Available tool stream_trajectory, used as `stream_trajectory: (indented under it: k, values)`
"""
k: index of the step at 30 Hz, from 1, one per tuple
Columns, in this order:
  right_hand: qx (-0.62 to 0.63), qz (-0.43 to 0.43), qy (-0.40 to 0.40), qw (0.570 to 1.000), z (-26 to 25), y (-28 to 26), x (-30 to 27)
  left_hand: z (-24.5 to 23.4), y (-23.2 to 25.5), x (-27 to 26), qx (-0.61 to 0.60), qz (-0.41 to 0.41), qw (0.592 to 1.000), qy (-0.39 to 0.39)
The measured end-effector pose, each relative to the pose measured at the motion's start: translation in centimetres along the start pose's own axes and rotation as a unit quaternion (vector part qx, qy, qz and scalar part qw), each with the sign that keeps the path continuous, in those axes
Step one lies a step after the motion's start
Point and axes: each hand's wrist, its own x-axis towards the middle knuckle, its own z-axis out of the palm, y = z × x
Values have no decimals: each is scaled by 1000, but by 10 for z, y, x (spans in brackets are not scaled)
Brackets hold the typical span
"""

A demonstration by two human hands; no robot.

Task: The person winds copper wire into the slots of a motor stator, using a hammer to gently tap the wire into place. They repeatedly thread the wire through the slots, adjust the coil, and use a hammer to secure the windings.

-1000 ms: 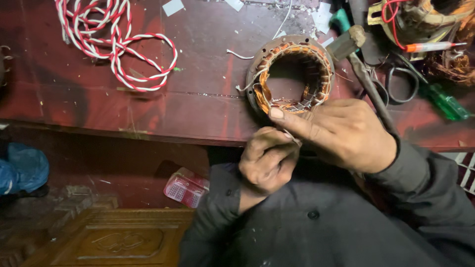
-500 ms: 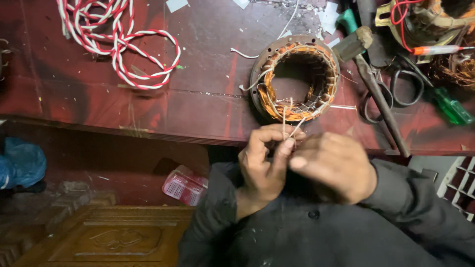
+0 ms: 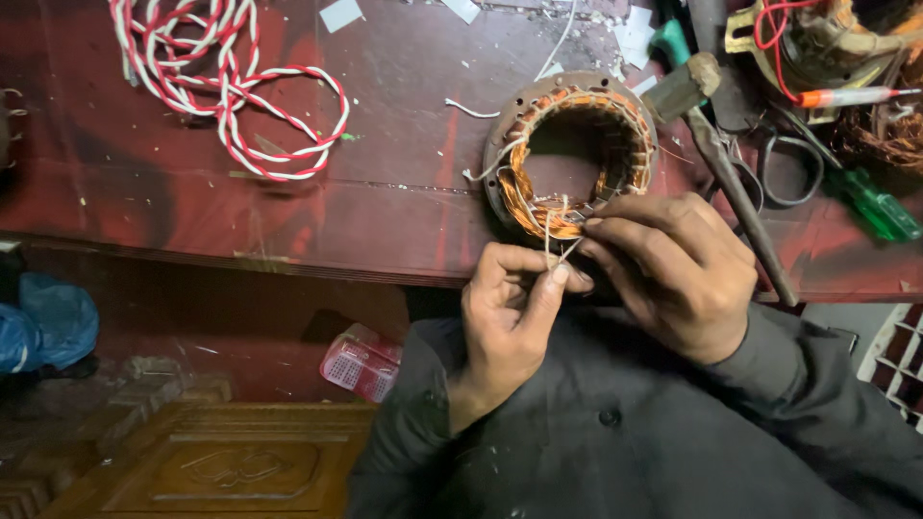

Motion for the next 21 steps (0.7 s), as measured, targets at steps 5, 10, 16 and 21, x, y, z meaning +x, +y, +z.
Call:
stream_trajectory:
  k: [5,10,16,21]
  values:
    - [4,-20,-5,1000,3,10,-1,-1,-2,-1,-34,-11,999,5]
    - [-44,-124,-22,991,1,17,1,-2,-2,1,-4,-7,1000,-4]
    - [-64,-156,-14,986,4,25,-3,3,0,-4,-9,4,1000,14]
    - [-62,-173,-17,983,6,30,-5,10,0,-6,146,102,982,57]
